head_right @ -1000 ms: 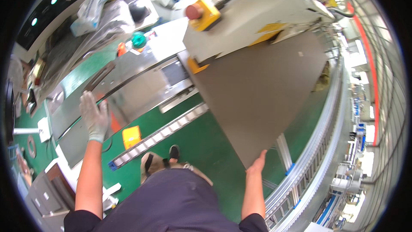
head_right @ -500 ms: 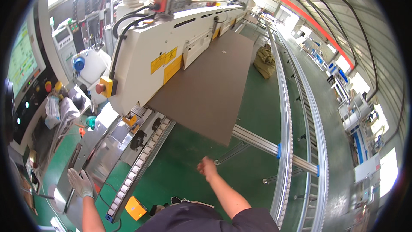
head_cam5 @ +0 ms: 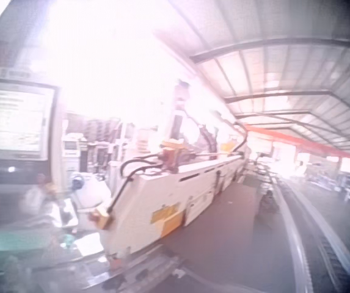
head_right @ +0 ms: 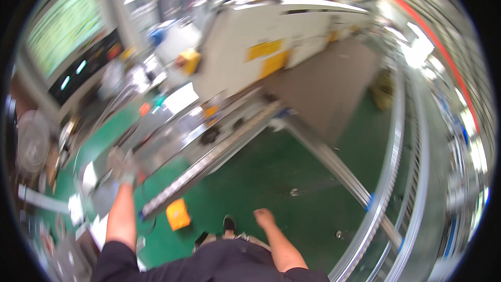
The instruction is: The person picks up flat panels from a stack, places them onto a conveyor belt for processing by a machine, and then transfers the processed panels to another stack.
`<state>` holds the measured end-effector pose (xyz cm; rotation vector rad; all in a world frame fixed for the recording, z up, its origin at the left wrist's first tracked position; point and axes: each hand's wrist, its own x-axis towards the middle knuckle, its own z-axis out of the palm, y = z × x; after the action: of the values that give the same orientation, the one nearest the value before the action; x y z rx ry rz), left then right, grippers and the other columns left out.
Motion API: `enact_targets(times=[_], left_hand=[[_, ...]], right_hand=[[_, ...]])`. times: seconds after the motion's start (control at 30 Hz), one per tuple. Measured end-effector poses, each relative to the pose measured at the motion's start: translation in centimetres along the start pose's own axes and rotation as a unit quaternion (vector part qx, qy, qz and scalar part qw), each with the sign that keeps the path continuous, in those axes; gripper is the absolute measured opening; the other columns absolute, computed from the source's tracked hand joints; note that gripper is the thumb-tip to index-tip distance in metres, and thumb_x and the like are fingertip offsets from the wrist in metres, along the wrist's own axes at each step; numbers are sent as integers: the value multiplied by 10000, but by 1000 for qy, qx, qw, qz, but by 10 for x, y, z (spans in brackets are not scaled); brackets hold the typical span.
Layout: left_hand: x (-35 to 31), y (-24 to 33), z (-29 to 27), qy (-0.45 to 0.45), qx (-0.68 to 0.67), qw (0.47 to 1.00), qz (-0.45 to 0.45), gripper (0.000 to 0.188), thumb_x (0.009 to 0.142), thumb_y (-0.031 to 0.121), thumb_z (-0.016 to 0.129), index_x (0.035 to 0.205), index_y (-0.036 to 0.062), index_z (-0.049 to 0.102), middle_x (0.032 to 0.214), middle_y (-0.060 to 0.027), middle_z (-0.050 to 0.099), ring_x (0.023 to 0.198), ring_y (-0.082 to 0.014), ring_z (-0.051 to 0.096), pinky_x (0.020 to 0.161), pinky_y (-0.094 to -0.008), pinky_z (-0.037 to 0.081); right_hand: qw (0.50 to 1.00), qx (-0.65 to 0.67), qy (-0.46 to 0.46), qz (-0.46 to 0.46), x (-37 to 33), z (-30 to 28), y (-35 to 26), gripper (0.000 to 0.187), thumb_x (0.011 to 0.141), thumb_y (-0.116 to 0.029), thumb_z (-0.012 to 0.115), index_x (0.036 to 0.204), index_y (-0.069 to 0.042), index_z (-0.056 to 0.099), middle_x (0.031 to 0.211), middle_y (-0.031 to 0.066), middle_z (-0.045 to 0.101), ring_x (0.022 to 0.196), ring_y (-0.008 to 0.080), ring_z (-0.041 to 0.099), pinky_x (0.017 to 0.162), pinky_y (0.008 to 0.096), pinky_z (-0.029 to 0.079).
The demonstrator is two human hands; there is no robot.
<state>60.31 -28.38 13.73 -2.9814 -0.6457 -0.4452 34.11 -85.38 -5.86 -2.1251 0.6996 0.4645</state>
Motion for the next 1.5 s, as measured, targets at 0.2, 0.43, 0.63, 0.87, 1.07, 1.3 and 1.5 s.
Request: enact_targets(times=[0.2,0.43,0.63,0.87,1.07,1.3,1.5], left_hand=[[5,10,24,-2,-69,996,-53,821,998,558,452,1579,-1,298,1648,-209,287,1541,-385,218,1260,-490,145],[-84,-29,-12,59,-284,955,-64,421,924,347,632,1220,48,640,1208,-201,656,1149,-386,600,1023,-494,452],[-241,-162,-78,107,-327,932,111,326,881,230,697,1136,33,642,1182,-180,641,1166,-372,567,1088,-485,393],[-454,-455,-146,132,167,882,-421,583,924,360,620,1371,-8,553,1470,-266,490,1390,-458,398,1166,-539,299],[-595,-497,-128,263,-270,612,-696,622,880,286,781,1357,-40,551,1242,-176,591,1138,-271,572,1014,-374,464],[-589,-476,-183,205,-549,361,-725,275,985,305,661,1090,54,621,916,-45,648,749,-196,640,683,-336,547],[-607,-466,-167,199,-743,172,-616,491,1049,449,518,1252,7,584,1082,-132,717,946,-307,691,858,-421,566]], right_hand=[[962,134,-76,225,-33,-8,63,290,1029,-372,563,1103,-100,631,874,58,707,655,170,659,507,329,512],[968,93,-175,152,-53,33,-4,259,993,-361,594,1140,-150,621,924,9,684,770,150,655,635,341,497],[970,-26,-223,91,-73,95,-52,270,1030,-342,569,1183,-121,602,864,-5,656,683,96,596,540,259,413],[946,-113,-301,-38,-83,176,-108,306,1015,-326,600,1206,-90,634,921,-4,670,719,86,605,577,258,441],[930,-114,-347,-50,-181,259,-191,317,1011,-333,601,1230,-107,636,974,-2,700,794,92,652,624,260,463],[837,-141,-516,-117,-299,380,-256,376,1006,-341,611,1257,-62,637,1036,44,722,890,133,669,740,283,493],[735,-139,-639,-176,-427,440,-295,368,1024,-336,590,1258,-56,636,1084,50,713,948,130,658,797,287,483]])
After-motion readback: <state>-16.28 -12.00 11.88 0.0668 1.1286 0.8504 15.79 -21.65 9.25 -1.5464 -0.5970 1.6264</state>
